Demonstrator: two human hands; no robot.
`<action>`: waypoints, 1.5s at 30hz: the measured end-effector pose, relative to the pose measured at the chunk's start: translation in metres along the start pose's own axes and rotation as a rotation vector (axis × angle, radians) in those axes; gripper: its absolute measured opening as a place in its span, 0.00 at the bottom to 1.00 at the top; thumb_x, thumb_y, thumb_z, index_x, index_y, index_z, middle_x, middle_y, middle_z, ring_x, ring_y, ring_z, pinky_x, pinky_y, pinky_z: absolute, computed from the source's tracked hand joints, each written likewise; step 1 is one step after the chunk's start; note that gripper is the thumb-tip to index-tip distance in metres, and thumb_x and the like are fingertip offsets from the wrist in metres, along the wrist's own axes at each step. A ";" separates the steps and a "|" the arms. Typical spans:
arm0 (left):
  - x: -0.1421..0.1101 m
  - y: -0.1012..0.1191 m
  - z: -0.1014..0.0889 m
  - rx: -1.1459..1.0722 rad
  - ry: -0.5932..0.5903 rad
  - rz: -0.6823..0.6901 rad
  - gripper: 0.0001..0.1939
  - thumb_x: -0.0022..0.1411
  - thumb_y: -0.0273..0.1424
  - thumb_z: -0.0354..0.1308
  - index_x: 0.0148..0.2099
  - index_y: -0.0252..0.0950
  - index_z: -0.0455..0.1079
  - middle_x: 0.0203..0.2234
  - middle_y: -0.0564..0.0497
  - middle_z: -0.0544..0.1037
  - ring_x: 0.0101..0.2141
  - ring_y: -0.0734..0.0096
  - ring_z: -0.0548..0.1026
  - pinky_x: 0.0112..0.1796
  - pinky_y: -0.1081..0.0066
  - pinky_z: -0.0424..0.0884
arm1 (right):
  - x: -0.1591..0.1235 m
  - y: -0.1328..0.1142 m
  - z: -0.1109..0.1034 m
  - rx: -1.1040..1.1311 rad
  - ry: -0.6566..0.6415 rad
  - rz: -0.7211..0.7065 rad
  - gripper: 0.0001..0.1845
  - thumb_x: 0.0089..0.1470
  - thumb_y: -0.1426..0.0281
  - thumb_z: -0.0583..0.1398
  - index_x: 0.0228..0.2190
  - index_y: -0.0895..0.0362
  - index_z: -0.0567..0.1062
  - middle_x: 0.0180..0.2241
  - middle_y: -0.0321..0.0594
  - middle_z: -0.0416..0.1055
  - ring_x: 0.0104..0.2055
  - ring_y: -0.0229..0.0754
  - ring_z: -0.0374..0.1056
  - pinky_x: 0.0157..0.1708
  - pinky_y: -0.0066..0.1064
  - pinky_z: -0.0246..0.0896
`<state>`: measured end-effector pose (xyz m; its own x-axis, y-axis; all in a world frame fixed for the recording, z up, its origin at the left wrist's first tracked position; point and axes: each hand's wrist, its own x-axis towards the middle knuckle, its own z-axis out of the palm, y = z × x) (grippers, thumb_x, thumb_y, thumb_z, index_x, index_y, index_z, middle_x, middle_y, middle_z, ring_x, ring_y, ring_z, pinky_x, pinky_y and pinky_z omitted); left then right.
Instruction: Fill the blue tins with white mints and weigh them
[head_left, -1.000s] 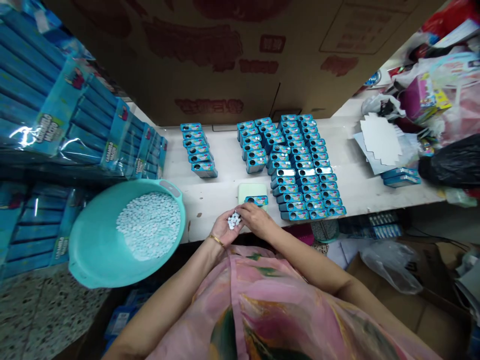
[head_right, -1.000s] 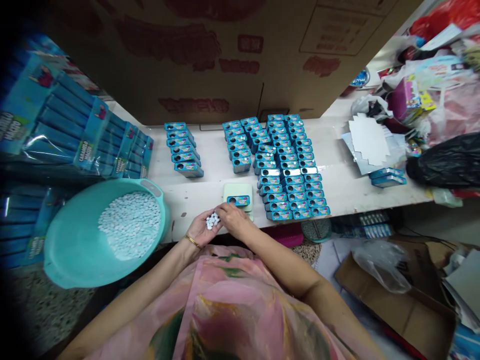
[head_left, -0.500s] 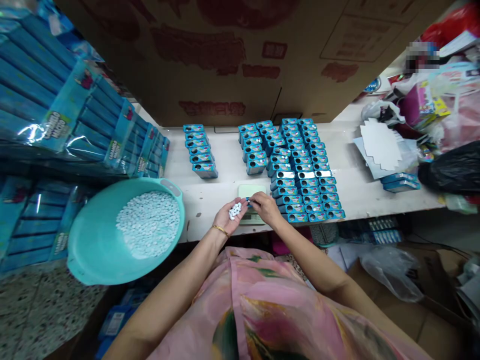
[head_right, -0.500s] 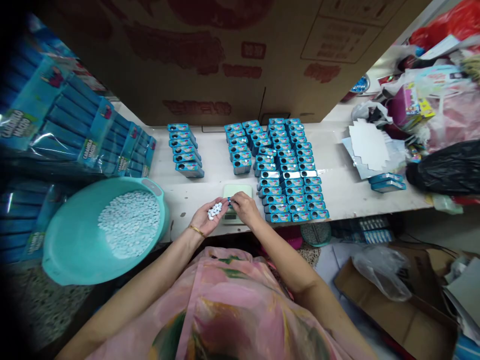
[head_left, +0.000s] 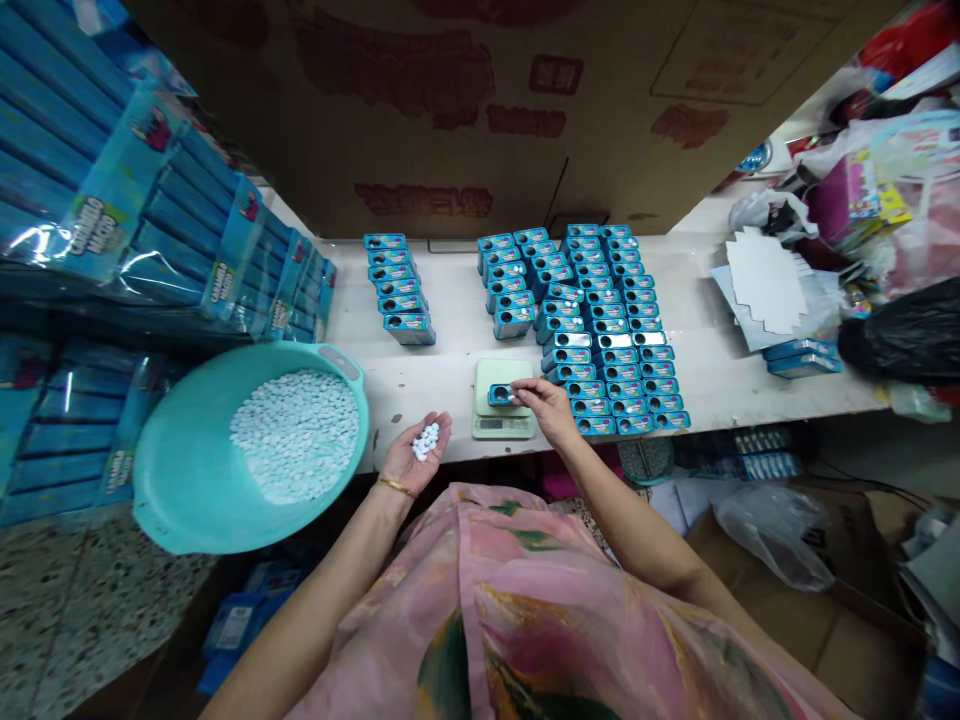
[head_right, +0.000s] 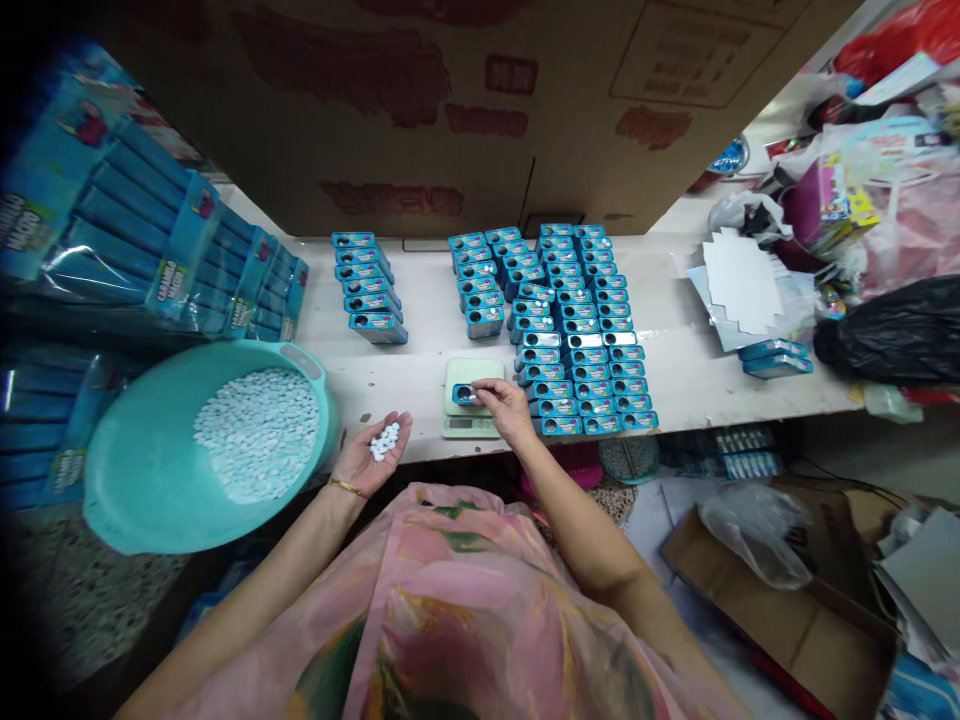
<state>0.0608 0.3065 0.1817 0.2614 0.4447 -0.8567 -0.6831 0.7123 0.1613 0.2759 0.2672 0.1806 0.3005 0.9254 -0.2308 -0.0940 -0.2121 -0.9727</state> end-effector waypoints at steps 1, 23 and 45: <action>-0.001 0.000 -0.003 -0.005 0.013 -0.003 0.11 0.57 0.20 0.44 0.34 0.28 0.68 0.27 0.42 0.76 0.33 0.67 0.75 0.32 0.70 0.74 | 0.002 0.000 0.002 0.012 -0.011 0.005 0.11 0.44 0.65 0.58 0.32 0.56 0.73 0.31 0.37 0.72 0.31 0.38 0.69 0.37 0.33 0.65; -0.010 0.011 -0.016 -0.011 0.013 -0.005 0.10 0.55 0.19 0.45 0.33 0.26 0.68 0.28 0.40 0.76 0.32 0.65 0.75 0.31 0.69 0.75 | -0.007 0.001 -0.030 -0.564 0.165 -0.280 0.16 0.46 0.67 0.57 0.40 0.54 0.70 0.43 0.43 0.63 0.44 0.41 0.61 0.35 0.32 0.64; -0.003 0.004 -0.011 -0.004 -0.002 -0.046 0.10 0.54 0.20 0.46 0.33 0.27 0.69 0.28 0.40 0.76 0.33 0.65 0.75 0.32 0.67 0.74 | 0.007 0.039 -0.026 -0.595 -0.051 -0.176 0.26 0.43 0.69 0.58 0.47 0.57 0.62 0.47 0.44 0.62 0.48 0.43 0.59 0.46 0.37 0.56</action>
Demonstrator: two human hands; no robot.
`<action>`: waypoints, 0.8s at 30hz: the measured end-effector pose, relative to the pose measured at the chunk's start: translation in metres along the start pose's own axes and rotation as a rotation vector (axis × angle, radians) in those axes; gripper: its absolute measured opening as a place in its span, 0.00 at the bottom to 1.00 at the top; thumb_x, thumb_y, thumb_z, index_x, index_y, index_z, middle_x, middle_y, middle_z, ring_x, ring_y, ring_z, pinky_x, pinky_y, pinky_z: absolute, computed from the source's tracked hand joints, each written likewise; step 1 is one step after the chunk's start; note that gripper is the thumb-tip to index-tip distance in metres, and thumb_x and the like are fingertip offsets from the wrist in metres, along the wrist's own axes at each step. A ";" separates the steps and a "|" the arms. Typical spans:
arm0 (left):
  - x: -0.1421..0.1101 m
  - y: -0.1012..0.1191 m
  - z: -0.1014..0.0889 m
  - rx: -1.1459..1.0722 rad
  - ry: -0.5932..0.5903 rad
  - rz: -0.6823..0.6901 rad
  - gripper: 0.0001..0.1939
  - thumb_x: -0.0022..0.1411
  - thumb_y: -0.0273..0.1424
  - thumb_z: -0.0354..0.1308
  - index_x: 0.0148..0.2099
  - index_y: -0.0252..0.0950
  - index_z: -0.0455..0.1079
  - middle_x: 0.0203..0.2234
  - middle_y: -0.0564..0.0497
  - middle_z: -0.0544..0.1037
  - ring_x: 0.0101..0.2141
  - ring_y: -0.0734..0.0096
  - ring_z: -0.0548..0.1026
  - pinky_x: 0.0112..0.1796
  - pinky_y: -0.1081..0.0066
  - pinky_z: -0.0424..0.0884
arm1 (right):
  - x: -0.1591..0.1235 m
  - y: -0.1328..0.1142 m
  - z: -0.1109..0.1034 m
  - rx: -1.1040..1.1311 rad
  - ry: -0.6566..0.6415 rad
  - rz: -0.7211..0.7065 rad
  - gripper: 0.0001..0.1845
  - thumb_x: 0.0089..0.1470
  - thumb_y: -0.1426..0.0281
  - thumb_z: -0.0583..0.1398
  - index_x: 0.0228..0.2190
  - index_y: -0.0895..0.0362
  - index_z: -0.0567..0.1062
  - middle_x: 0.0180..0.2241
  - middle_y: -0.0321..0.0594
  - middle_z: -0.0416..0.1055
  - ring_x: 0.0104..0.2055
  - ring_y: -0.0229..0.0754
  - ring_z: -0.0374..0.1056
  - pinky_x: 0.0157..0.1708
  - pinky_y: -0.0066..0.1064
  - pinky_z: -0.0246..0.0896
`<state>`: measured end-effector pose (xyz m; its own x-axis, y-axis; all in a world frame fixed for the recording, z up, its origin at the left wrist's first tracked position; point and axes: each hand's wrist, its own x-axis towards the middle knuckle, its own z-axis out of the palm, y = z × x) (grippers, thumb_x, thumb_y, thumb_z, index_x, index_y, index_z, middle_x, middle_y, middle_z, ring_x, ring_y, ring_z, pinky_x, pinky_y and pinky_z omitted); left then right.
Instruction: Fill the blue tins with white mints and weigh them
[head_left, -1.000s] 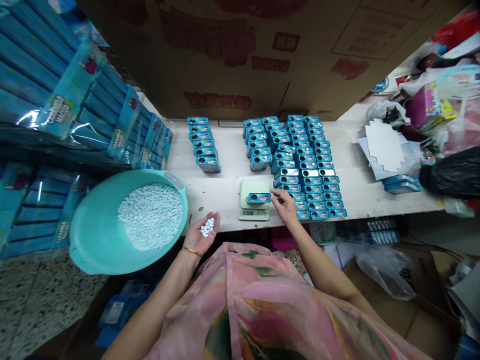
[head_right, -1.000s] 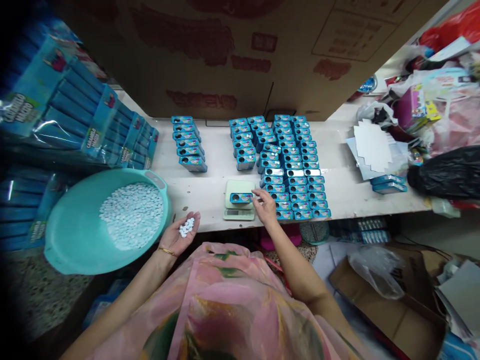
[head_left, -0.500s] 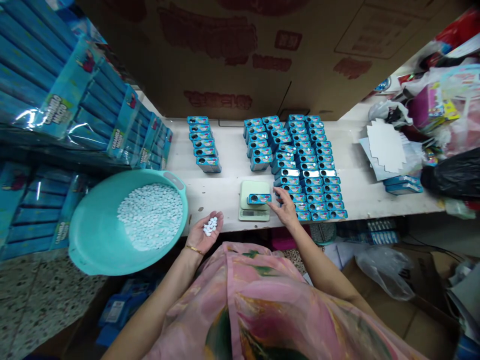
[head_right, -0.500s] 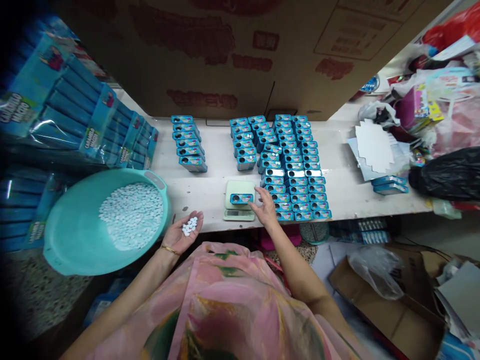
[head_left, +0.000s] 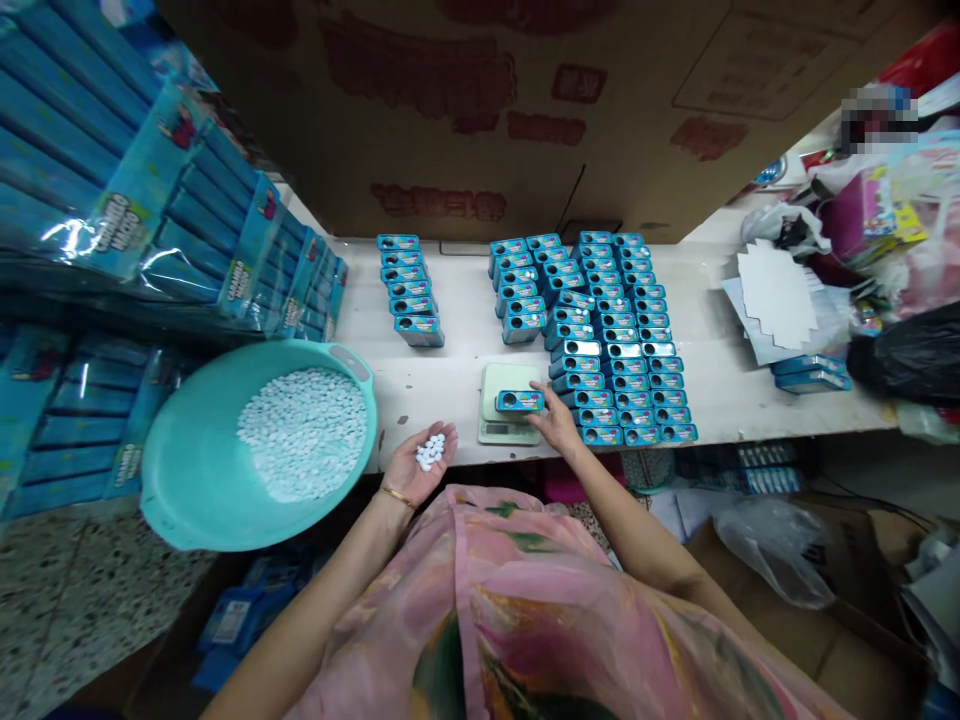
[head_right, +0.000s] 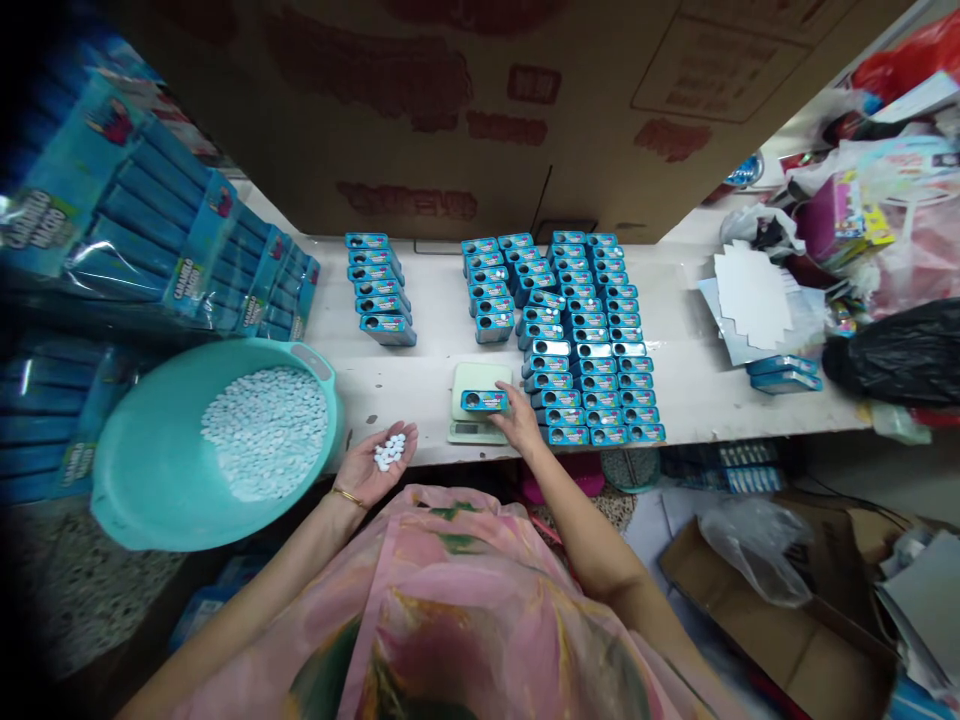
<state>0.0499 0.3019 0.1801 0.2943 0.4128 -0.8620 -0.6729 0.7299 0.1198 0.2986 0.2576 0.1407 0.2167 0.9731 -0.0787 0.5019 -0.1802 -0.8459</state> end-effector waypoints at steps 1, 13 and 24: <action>0.001 -0.002 0.002 0.000 -0.007 -0.007 0.11 0.54 0.21 0.46 0.34 0.27 0.69 0.28 0.40 0.76 0.33 0.64 0.75 0.31 0.67 0.74 | 0.002 -0.005 0.002 -0.006 -0.009 -0.002 0.23 0.44 0.69 0.57 0.45 0.57 0.64 0.43 0.43 0.65 0.45 0.42 0.61 0.44 0.36 0.57; 0.016 0.001 0.035 -0.014 -0.121 0.036 0.10 0.53 0.22 0.47 0.30 0.28 0.70 0.23 0.44 0.75 0.26 0.68 0.74 0.28 0.69 0.73 | -0.004 -0.105 0.000 -0.562 -0.158 -0.388 0.21 0.48 0.72 0.54 0.47 0.56 0.65 0.39 0.43 0.66 0.41 0.47 0.57 0.39 0.38 0.52; 0.015 -0.002 0.037 0.018 -0.125 -0.009 0.09 0.54 0.21 0.47 0.29 0.27 0.69 0.23 0.44 0.75 0.28 0.67 0.74 0.30 0.68 0.73 | -0.007 -0.097 0.003 -0.589 -0.136 -0.356 0.21 0.48 0.73 0.54 0.47 0.55 0.64 0.40 0.43 0.66 0.42 0.47 0.57 0.40 0.38 0.51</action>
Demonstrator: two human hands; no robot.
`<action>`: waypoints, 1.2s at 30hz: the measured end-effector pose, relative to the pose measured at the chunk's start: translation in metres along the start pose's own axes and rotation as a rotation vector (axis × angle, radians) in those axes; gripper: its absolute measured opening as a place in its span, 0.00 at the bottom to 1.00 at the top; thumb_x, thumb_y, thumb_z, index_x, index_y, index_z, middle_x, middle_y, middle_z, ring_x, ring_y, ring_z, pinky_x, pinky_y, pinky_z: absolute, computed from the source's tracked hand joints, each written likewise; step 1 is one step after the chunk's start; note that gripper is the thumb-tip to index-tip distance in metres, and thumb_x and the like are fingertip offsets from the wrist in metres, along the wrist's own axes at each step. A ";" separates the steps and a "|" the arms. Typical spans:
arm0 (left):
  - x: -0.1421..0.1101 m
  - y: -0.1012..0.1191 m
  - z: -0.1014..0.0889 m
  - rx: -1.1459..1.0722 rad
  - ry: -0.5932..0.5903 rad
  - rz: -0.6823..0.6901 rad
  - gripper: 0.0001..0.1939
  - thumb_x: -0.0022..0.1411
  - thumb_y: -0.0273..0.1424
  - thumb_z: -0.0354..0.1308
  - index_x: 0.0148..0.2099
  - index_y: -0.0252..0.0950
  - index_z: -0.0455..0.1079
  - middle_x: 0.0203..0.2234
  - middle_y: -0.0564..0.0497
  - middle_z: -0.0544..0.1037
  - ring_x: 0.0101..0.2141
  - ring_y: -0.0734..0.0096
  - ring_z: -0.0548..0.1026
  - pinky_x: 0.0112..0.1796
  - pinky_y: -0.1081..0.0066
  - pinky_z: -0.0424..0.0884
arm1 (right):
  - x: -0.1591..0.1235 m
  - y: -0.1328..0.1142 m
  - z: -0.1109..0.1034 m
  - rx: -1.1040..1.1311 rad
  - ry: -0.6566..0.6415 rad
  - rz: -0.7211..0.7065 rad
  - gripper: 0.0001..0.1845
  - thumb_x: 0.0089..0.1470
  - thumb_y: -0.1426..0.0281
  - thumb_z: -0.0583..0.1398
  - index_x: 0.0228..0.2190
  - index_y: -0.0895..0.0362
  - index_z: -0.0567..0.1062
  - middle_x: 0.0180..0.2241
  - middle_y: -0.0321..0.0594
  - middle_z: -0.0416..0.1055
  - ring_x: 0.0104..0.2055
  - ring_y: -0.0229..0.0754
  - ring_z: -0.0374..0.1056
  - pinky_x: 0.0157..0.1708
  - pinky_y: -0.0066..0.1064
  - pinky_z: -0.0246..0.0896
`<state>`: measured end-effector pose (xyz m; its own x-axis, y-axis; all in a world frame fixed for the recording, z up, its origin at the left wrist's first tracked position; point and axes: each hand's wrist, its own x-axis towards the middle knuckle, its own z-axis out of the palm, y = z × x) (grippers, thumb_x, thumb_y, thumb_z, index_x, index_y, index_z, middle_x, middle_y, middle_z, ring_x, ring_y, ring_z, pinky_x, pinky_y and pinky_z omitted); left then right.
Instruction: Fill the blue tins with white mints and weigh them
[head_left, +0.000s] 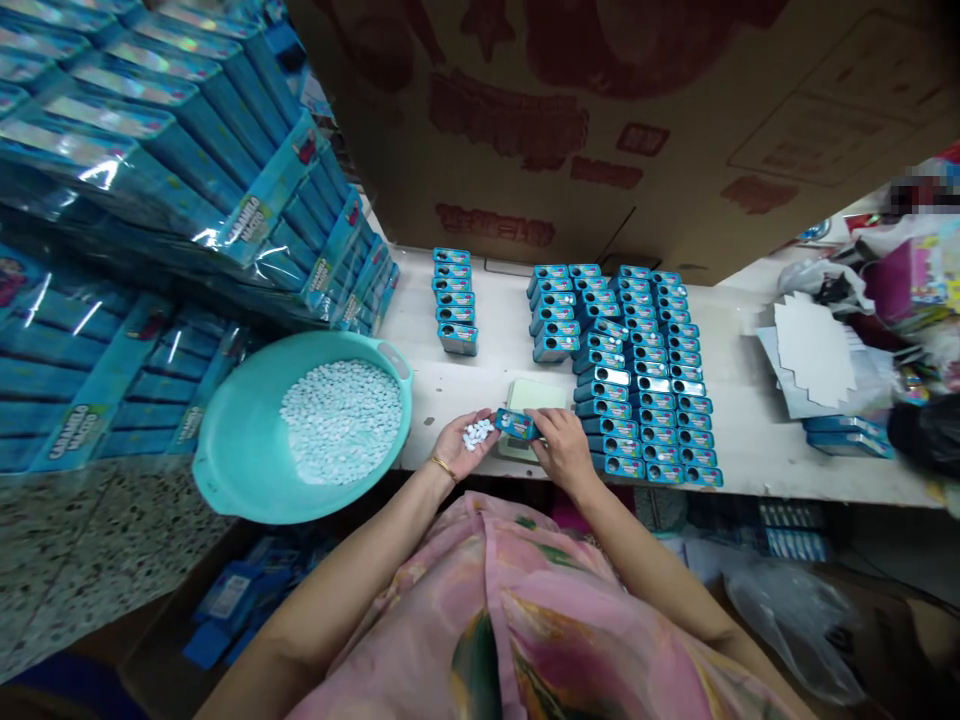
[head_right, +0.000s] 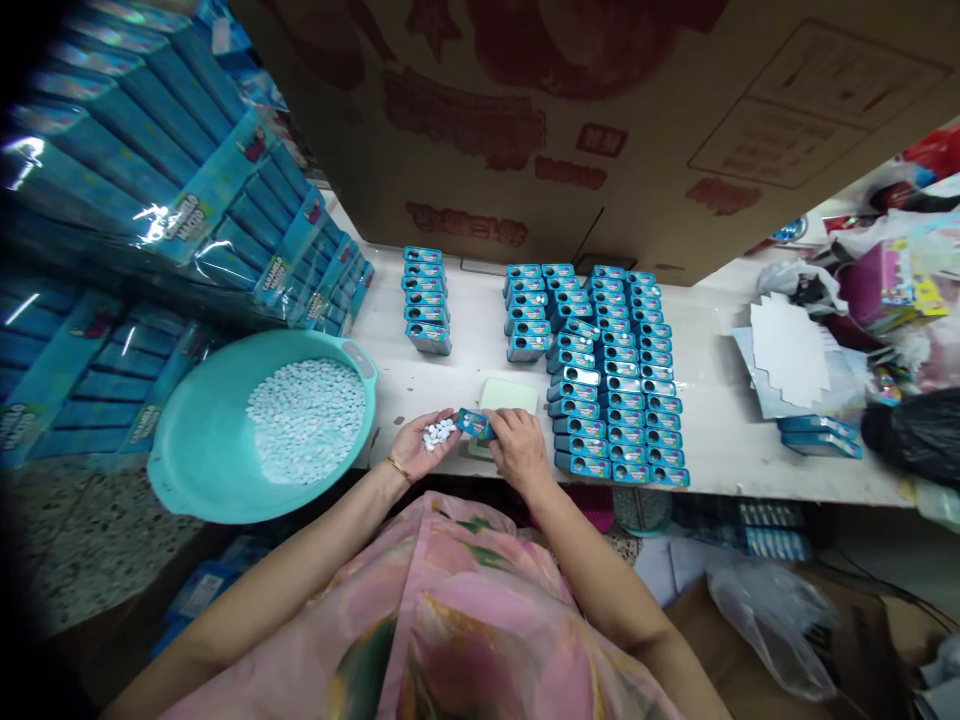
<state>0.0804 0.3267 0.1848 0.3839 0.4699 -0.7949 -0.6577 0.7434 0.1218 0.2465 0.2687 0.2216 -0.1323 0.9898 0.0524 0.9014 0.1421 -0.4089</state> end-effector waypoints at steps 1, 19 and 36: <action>0.000 0.000 0.000 -0.001 -0.003 0.002 0.09 0.54 0.21 0.47 0.29 0.27 0.69 0.23 0.44 0.75 0.28 0.68 0.74 0.30 0.68 0.73 | -0.001 0.004 0.003 0.060 0.029 0.018 0.21 0.48 0.72 0.54 0.46 0.55 0.65 0.40 0.43 0.66 0.42 0.47 0.58 0.41 0.38 0.51; -0.033 0.024 -0.039 -0.062 0.146 0.137 0.08 0.55 0.20 0.47 0.31 0.27 0.69 0.26 0.41 0.75 0.30 0.68 0.74 0.30 0.71 0.74 | 0.136 0.006 0.104 0.580 0.164 0.240 0.16 0.41 0.74 0.58 0.37 0.57 0.70 0.37 0.41 0.65 0.41 0.41 0.61 0.43 0.33 0.56; -0.031 0.025 -0.045 -0.044 0.185 0.112 0.07 0.54 0.19 0.49 0.32 0.27 0.68 0.26 0.42 0.75 0.31 0.67 0.75 0.30 0.70 0.74 | 0.111 0.120 0.020 -0.426 0.123 0.170 0.14 0.51 0.72 0.52 0.40 0.53 0.70 0.46 0.46 0.61 0.44 0.49 0.53 0.39 0.39 0.50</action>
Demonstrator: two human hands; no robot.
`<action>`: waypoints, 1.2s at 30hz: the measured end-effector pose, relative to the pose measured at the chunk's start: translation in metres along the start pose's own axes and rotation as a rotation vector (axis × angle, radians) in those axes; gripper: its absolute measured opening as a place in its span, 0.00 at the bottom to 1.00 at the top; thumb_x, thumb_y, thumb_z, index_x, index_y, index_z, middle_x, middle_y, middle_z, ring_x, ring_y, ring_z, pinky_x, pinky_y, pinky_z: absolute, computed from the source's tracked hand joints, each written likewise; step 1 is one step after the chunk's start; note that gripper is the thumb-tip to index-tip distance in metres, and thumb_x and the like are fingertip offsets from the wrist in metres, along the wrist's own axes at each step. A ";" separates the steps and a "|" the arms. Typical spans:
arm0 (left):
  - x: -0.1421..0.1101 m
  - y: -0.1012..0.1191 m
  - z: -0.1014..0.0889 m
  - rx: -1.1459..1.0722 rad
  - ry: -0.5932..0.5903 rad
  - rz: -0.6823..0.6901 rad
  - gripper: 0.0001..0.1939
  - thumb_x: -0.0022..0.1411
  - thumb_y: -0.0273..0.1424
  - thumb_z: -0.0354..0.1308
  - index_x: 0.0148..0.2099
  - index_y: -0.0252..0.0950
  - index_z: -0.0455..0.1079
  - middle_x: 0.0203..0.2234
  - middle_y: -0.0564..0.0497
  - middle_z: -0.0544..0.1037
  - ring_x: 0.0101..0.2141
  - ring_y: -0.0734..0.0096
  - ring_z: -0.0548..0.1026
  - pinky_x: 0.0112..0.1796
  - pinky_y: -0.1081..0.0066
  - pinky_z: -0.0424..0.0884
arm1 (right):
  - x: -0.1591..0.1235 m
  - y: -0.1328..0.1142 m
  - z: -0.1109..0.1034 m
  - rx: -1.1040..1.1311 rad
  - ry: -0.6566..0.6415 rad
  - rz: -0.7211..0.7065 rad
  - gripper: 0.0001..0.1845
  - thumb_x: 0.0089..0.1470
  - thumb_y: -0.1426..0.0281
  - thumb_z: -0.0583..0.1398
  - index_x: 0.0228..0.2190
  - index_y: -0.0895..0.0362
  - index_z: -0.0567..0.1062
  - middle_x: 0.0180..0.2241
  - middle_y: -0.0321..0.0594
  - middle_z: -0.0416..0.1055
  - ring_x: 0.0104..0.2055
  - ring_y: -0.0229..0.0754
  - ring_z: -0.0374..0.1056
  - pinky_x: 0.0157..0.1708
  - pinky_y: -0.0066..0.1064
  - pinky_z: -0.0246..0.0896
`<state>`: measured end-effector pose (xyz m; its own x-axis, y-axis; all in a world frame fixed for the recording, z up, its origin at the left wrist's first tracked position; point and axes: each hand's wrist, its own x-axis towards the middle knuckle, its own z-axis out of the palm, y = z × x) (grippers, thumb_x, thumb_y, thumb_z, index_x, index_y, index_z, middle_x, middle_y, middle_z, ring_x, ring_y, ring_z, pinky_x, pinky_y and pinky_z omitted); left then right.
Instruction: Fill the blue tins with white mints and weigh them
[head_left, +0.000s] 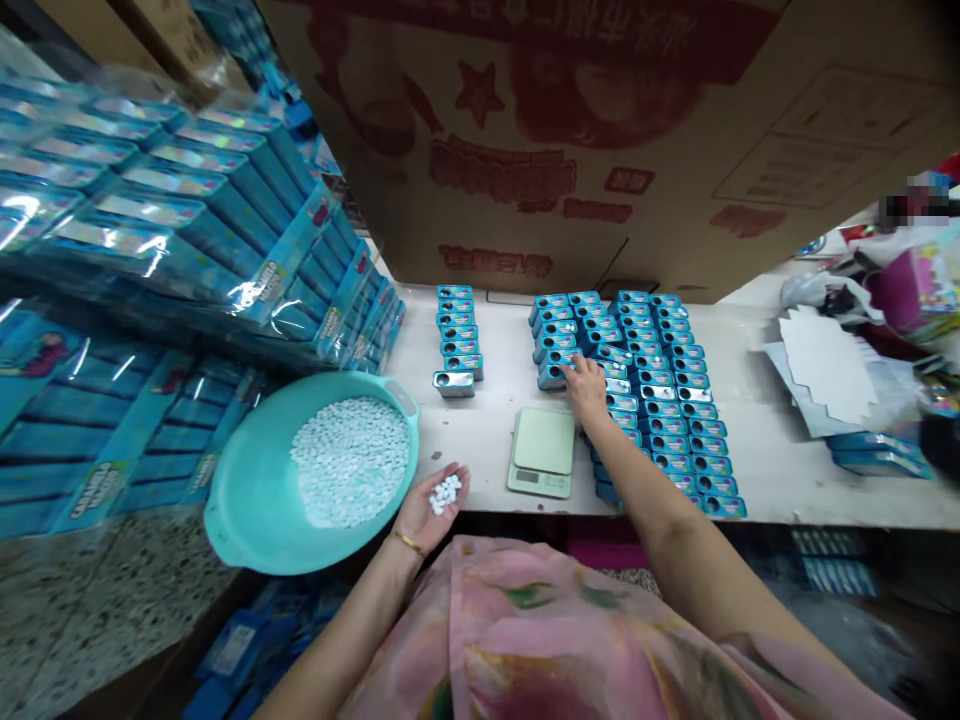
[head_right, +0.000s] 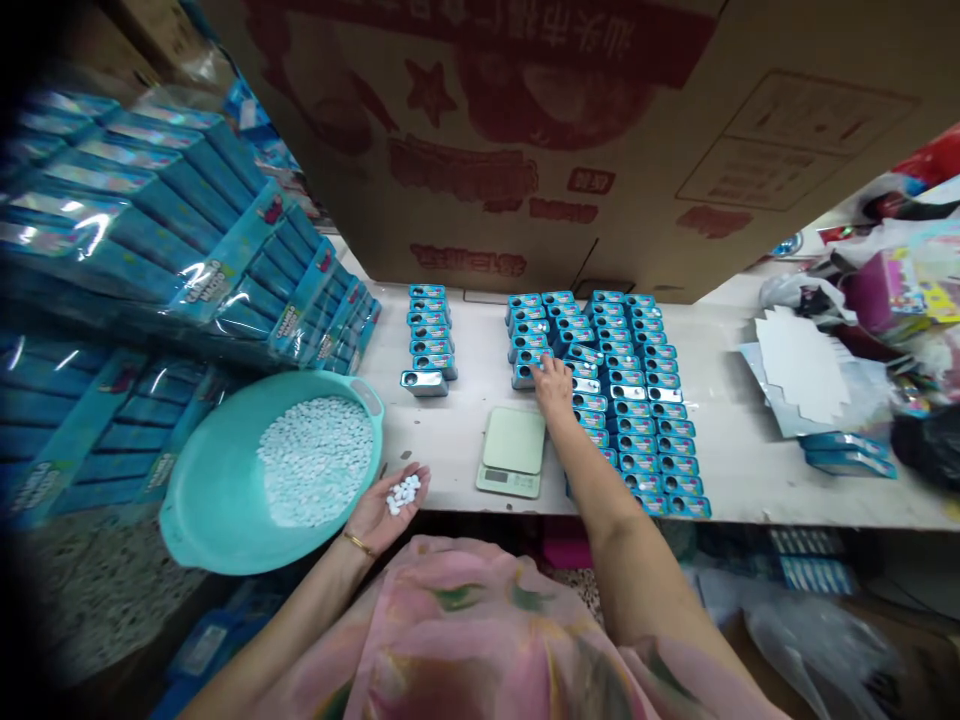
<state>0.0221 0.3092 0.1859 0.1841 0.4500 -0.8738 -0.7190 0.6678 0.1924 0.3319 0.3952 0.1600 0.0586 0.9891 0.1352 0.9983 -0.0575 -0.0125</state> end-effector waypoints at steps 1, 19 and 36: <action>-0.001 -0.001 0.002 0.007 -0.003 -0.004 0.08 0.54 0.19 0.49 0.32 0.28 0.68 0.26 0.42 0.75 0.31 0.67 0.75 0.30 0.70 0.74 | 0.001 0.002 0.003 -0.025 -0.003 -0.046 0.14 0.51 0.73 0.52 0.40 0.54 0.69 0.48 0.46 0.60 0.45 0.49 0.53 0.40 0.39 0.49; -0.008 -0.017 0.004 0.009 -0.017 -0.050 0.07 0.53 0.19 0.49 0.32 0.26 0.69 0.26 0.41 0.75 0.30 0.66 0.75 0.29 0.69 0.74 | 0.002 -0.016 0.008 0.247 -0.054 -0.089 0.18 0.52 0.77 0.50 0.45 0.59 0.67 0.47 0.45 0.63 0.48 0.42 0.57 0.45 0.34 0.53; -0.013 -0.016 0.006 0.016 -0.072 -0.041 0.08 0.54 0.21 0.48 0.32 0.26 0.69 0.29 0.39 0.75 0.33 0.64 0.74 0.33 0.68 0.73 | 0.014 -0.037 0.001 0.099 -0.154 -0.171 0.15 0.52 0.81 0.48 0.38 0.60 0.70 0.33 0.47 0.68 0.41 0.45 0.55 0.39 0.35 0.46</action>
<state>0.0351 0.2960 0.1965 0.2620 0.4631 -0.8467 -0.6989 0.6960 0.1644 0.2953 0.4114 0.1612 -0.1204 0.9927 -0.0083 0.9878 0.1189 -0.1008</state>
